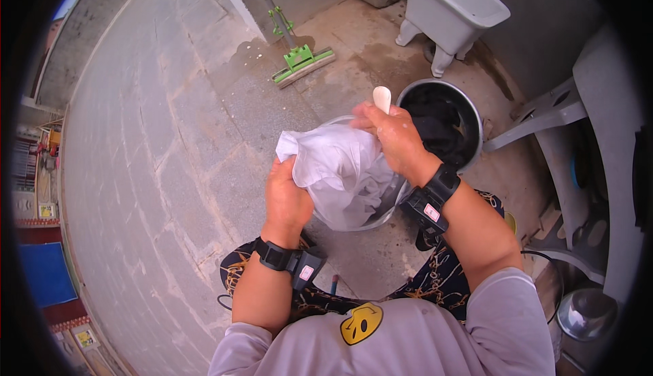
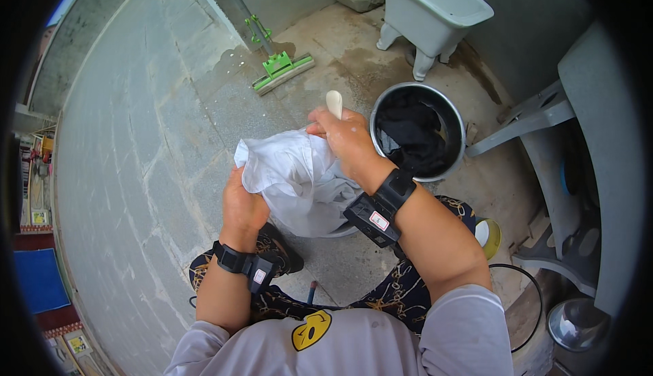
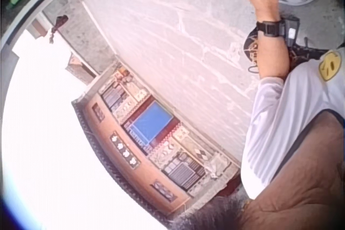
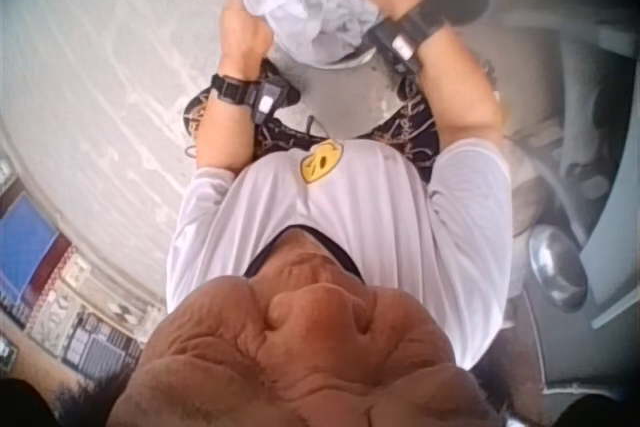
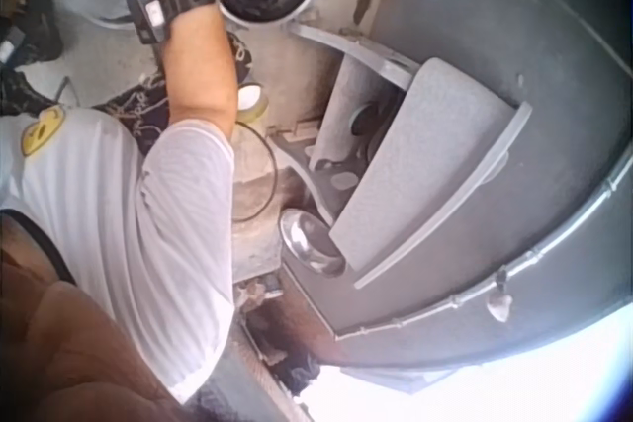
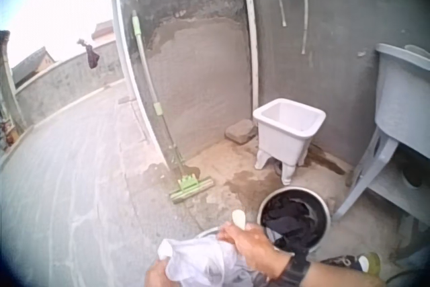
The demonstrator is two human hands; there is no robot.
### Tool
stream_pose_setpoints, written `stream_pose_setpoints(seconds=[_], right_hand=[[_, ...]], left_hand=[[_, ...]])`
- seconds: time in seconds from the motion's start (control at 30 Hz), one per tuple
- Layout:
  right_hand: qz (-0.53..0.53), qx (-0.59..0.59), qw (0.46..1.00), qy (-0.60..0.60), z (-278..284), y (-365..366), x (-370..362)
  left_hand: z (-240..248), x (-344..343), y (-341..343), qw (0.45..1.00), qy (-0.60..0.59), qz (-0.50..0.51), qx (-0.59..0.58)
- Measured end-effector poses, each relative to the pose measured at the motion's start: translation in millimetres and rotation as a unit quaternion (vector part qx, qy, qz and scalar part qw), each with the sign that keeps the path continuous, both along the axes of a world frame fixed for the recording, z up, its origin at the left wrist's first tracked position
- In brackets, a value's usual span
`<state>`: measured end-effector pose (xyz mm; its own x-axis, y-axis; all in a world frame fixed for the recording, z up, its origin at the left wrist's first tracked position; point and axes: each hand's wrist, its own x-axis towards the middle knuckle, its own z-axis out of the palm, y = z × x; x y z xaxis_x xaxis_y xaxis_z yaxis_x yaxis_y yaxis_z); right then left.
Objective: The person washes a piece of white clothing by hand in a basin, rubbing the fabric against itself and dipping it into the water multiple times.
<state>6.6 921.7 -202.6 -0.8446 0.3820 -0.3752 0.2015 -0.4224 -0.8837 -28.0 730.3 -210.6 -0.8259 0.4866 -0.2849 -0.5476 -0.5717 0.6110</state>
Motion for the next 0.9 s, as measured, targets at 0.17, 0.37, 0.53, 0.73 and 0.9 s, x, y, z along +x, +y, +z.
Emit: stream_pose_setpoints(seconds=[0.17,0.37,0.53,0.73,0.9], right_hand=[[0.08,0.004,0.992,-0.096,-3,-9,6],[0.155,-0.013,0.986,-0.058,-7,-17,13],[0.14,-0.094,0.985,0.031,-2,-25,12],[0.056,-0.227,0.968,0.09,19,-23,11],[0.019,-0.04,0.999,0.011,13,-12,8]], left_hand=[[-2,-4,-9,0.999,-0.032,0.006,0.033],[-2,-4,-10,0.998,-0.033,0.009,0.051],[10,-1,1,0.997,0.02,-0.03,0.073],[-11,30,12,0.983,0.087,-0.136,-0.089],[-4,21,14,0.987,0.087,-0.113,-0.081]])
